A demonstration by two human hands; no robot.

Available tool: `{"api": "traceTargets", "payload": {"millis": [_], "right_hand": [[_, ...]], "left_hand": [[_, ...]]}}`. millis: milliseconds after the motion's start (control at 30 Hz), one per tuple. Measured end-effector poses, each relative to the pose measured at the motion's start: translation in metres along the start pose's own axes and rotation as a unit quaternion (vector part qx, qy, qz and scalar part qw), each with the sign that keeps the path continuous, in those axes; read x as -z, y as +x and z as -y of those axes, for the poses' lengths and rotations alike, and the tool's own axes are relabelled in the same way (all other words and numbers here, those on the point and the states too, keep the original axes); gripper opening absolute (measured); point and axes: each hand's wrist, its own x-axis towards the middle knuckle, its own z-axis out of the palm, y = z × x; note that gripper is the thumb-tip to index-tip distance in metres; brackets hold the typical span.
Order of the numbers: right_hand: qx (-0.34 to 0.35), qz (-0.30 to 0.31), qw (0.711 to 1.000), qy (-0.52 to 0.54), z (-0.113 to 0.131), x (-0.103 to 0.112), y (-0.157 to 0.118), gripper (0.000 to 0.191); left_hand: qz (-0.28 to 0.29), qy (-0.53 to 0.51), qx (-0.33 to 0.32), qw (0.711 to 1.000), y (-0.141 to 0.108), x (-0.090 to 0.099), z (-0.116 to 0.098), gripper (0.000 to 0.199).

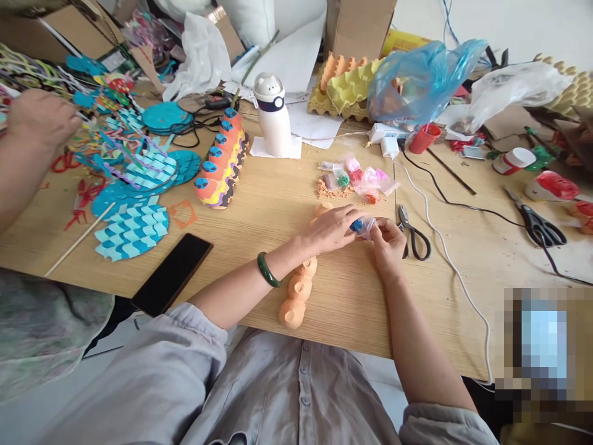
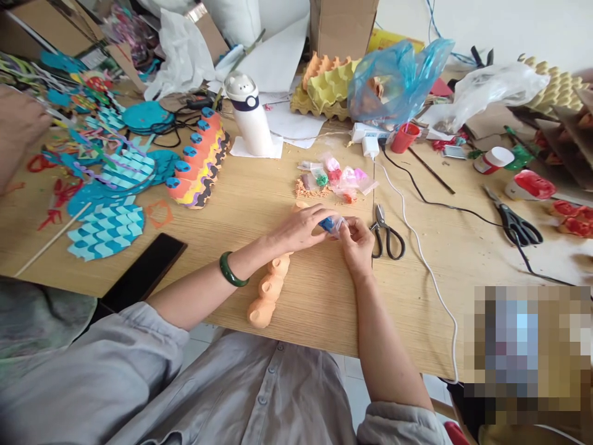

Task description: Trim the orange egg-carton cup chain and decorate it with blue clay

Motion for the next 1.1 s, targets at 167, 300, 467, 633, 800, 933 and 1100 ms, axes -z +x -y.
{"api": "traceTargets", "payload": {"millis": [167, 300, 467, 633, 800, 933, 1100], "right_hand": [[-0.037, 0.002, 0.999, 0.026, -0.003, 0.000, 0.000, 0.038], [-0.041, -0.017, 0.998, 0.035, -0.004, 0.000, 0.002, 0.042], [-0.058, -0.034, 0.995, 0.073, -0.002, 0.003, 0.005, 0.043], [-0.102, -0.004, 0.988, 0.115, -0.001, 0.003, 0.005, 0.046], [-0.114, -0.001, 0.987, 0.115, 0.000, 0.001, 0.004, 0.040], [-0.119, -0.027, 0.984, 0.131, 0.000, 0.003, 0.006, 0.040], [-0.121, -0.056, 0.979, 0.153, 0.000, 0.006, 0.009, 0.041]], "left_hand": [[0.008, 0.024, 0.002, 1.000, -0.003, -0.004, -0.002, 0.074], [0.001, 0.059, 0.042, 0.997, -0.005, -0.007, -0.004, 0.038], [0.014, 0.045, 0.058, 0.997, -0.008, -0.008, -0.006, 0.034], [0.023, 0.018, 0.076, 0.997, -0.009, -0.006, -0.009, 0.054], [0.054, 0.005, 0.110, 0.992, -0.008, -0.007, -0.012, 0.041], [0.024, -0.079, 0.140, 0.987, -0.009, -0.008, -0.013, 0.014], [-0.017, -0.343, 0.192, 0.919, -0.010, -0.009, -0.011, 0.016]]}}
